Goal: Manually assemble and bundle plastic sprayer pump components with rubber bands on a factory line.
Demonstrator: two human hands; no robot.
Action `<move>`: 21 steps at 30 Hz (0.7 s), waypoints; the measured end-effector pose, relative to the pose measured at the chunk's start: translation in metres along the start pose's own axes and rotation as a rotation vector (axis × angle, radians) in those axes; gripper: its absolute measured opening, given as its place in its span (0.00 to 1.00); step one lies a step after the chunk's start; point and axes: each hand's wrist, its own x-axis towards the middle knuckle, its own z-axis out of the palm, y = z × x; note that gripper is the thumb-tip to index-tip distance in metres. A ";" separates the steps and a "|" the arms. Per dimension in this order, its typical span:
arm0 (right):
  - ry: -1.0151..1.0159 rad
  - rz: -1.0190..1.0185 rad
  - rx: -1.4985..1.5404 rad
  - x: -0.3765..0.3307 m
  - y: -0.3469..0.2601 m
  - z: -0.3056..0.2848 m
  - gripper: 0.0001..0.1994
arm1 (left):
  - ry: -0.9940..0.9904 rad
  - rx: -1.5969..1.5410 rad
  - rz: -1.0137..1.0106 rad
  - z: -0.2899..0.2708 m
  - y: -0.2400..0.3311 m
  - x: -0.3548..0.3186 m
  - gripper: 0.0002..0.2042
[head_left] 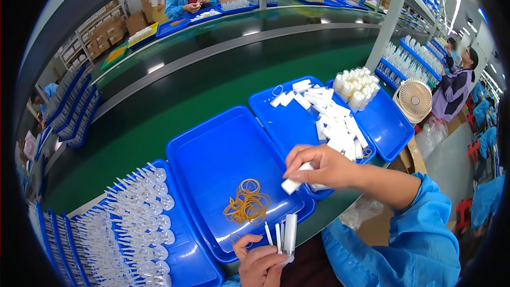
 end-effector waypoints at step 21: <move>-0.295 0.210 0.160 -0.008 -0.019 0.026 0.09 | -0.084 -0.024 0.073 0.005 -0.002 0.003 0.06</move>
